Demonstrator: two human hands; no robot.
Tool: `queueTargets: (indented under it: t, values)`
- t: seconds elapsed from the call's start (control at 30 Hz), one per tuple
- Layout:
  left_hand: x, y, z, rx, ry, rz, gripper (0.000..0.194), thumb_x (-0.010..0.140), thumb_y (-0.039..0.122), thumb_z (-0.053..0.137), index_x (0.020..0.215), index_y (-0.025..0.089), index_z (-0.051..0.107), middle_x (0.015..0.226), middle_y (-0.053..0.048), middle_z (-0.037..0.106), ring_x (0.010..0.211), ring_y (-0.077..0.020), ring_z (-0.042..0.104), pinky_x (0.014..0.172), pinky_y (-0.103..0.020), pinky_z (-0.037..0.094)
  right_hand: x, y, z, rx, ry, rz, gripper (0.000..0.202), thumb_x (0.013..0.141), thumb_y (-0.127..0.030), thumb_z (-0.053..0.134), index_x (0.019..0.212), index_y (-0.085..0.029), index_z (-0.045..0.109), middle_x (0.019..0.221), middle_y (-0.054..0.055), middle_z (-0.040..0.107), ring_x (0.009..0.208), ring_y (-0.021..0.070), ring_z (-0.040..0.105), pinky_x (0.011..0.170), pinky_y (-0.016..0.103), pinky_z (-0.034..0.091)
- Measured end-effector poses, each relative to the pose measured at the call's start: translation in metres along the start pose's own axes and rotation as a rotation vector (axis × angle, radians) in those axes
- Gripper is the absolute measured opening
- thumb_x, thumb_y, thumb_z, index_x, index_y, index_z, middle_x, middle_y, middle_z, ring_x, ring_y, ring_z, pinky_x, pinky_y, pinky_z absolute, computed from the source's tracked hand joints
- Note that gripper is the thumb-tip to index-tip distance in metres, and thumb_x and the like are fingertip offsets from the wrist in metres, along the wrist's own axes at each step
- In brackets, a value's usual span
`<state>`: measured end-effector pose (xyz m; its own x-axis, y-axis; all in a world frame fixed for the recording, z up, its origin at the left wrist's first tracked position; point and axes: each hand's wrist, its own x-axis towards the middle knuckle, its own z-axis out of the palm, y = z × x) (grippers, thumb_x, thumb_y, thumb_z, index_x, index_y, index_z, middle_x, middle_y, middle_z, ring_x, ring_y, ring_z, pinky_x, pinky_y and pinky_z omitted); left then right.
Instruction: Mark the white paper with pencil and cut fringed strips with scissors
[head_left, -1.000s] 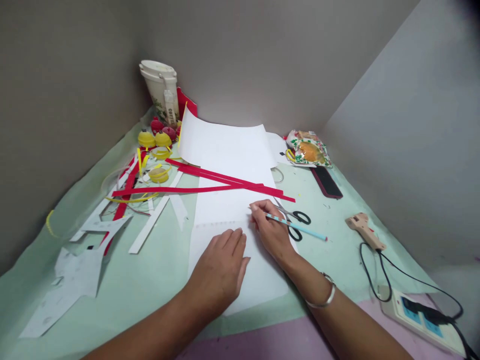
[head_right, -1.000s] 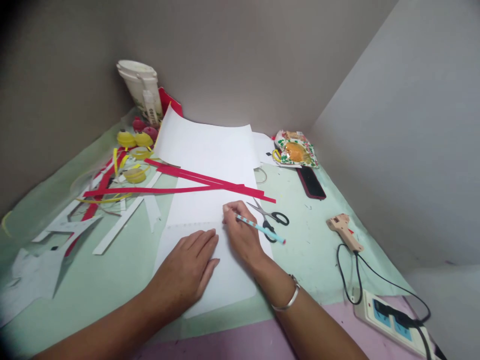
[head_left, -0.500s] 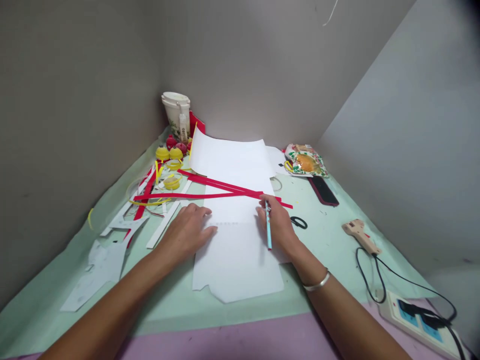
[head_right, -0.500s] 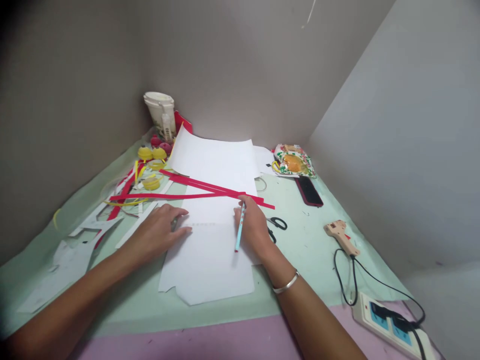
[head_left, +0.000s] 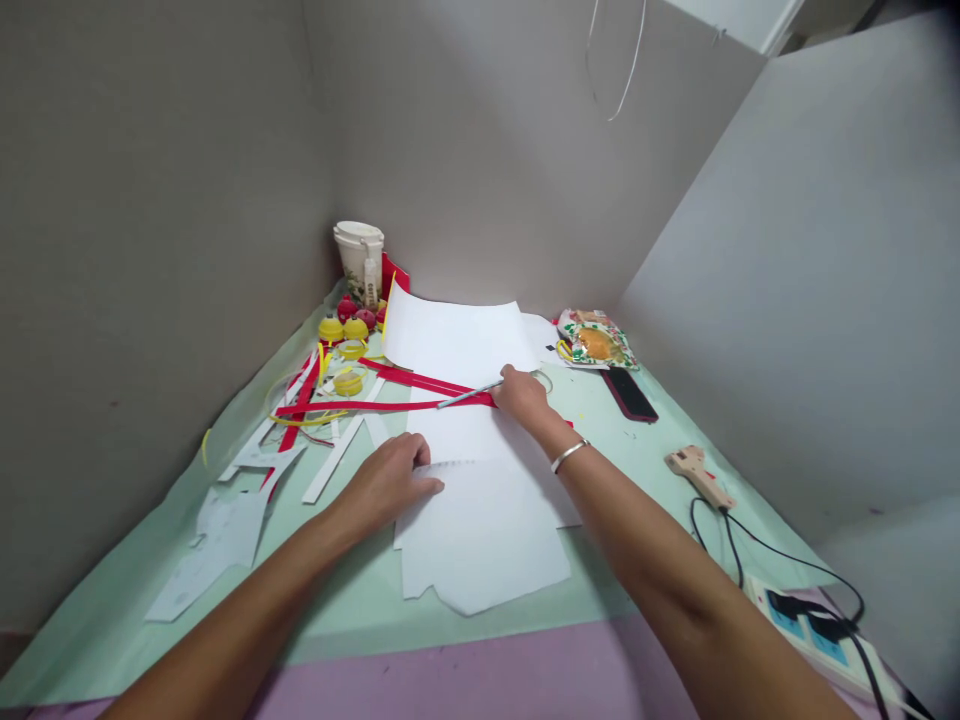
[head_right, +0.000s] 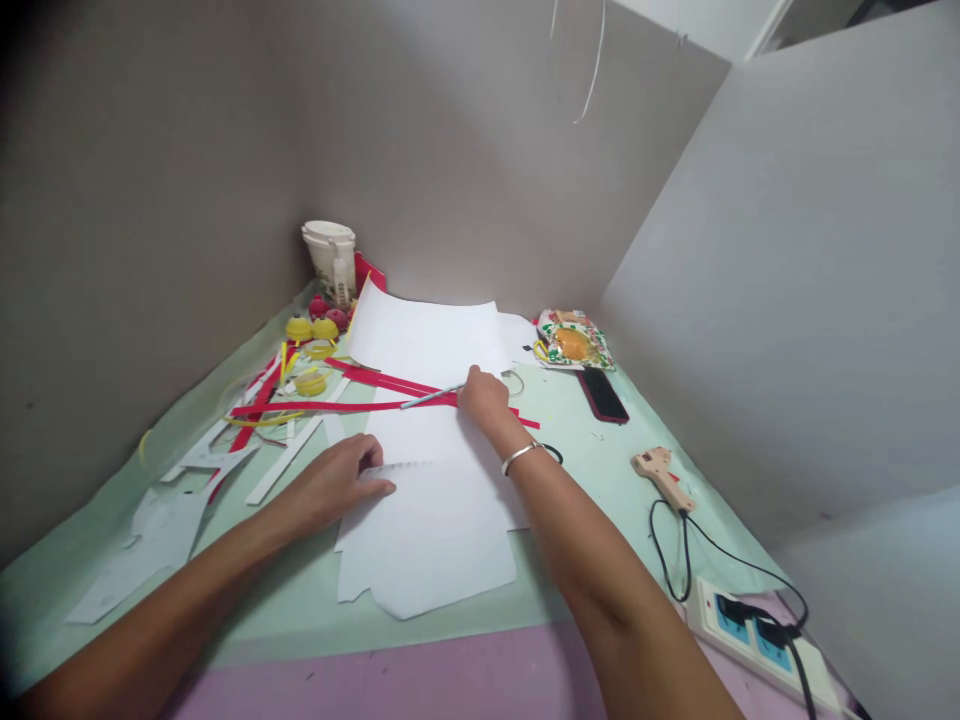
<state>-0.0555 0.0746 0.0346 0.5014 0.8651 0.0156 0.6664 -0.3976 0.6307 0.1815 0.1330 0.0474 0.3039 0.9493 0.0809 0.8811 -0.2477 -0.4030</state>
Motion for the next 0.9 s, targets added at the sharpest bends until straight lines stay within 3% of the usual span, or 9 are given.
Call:
queueTargets:
  t: [0.1, 0.2, 0.3, 0.4, 0.57, 0.77, 0.9]
  values:
    - [-0.001, 0.004, -0.004, -0.166, -0.016, -0.031, 0.018, 0.068, 0.037, 0.061, 0.071, 0.022, 0.051, 0.065, 0.003, 0.054, 0.064, -0.0174, 0.05, 0.058, -0.027, 0.033, -0.019, 0.008, -0.008, 0.102, 0.023, -0.05, 0.04, 0.083, -0.026, 0.058, 0.122, -0.016, 0.056, 0.1, 0.014, 0.069, 0.098, 0.0279, 0.061, 0.081, 0.036, 0.043]
    - [0.001, 0.006, -0.008, -0.345, 0.025, -0.07, 0.021, 0.066, 0.038, 0.066, 0.074, 0.022, 0.055, 0.059, 0.006, 0.049, 0.058, -0.015, 0.046, 0.054, -0.025, 0.03, -0.051, 0.023, -0.018, 0.263, 0.005, -0.116, 0.036, 0.088, -0.038, 0.052, 0.119, -0.019, 0.059, 0.096, 0.007, 0.07, 0.092, 0.0223, 0.062, 0.083, 0.033, 0.044]
    - [0.001, 0.006, -0.008, -0.554, 0.034, -0.14, 0.028, 0.066, 0.041, 0.07, 0.079, 0.021, 0.056, 0.058, 0.007, 0.049, 0.053, -0.013, 0.046, 0.051, -0.023, 0.03, -0.082, 0.039, -0.023, 0.443, -0.102, -0.18, 0.037, 0.087, -0.045, 0.053, 0.112, -0.021, 0.064, 0.103, 0.005, 0.07, 0.095, 0.0192, 0.063, 0.082, 0.029, 0.046]
    - [0.0, 0.008, -0.007, -0.776, 0.005, -0.192, 0.035, 0.066, 0.043, 0.072, 0.086, 0.022, 0.053, 0.065, 0.006, 0.056, 0.054, -0.0131, 0.052, 0.05, -0.023, 0.035, -0.103, 0.049, -0.023, 0.58, -0.246, -0.19, 0.037, 0.085, -0.048, 0.054, 0.105, -0.019, 0.068, 0.09, 0.005, 0.072, 0.077, 0.0176, 0.065, 0.066, 0.027, 0.048]
    - [-0.003, 0.014, -0.006, -0.904, 0.018, -0.244, 0.036, 0.067, 0.043, 0.073, 0.089, 0.022, 0.054, 0.07, 0.004, 0.063, 0.055, -0.0147, 0.059, 0.052, -0.025, 0.043, -0.114, 0.052, -0.024, 0.712, -0.416, -0.196, 0.034, 0.085, -0.046, 0.055, 0.095, -0.018, 0.073, 0.062, 0.0, 0.063, 0.056, 0.0133, 0.054, 0.053, 0.024, 0.04]
    - [0.0, 0.009, -0.003, -0.882, 0.032, -0.24, 0.035, 0.067, 0.042, 0.074, 0.09, 0.022, 0.056, 0.072, 0.005, 0.064, 0.056, -0.0141, 0.06, 0.052, -0.024, 0.045, -0.115, 0.05, -0.027, 0.8, -0.593, -0.177, 0.031, 0.082, -0.04, 0.062, 0.103, -0.019, 0.072, 0.066, -0.001, 0.059, 0.055, 0.0102, 0.046, 0.051, 0.021, 0.035]
    - [0.001, 0.007, -0.002, -0.846, 0.022, -0.237, 0.032, 0.068, 0.041, 0.074, 0.087, 0.021, 0.056, 0.071, 0.005, 0.062, 0.055, -0.0129, 0.059, 0.051, -0.022, 0.044, -0.115, 0.053, -0.022, 0.816, -0.625, -0.138, 0.035, 0.085, -0.043, 0.059, 0.105, -0.017, 0.07, 0.071, 0.001, 0.061, 0.057, 0.0103, 0.048, 0.052, 0.021, 0.037]
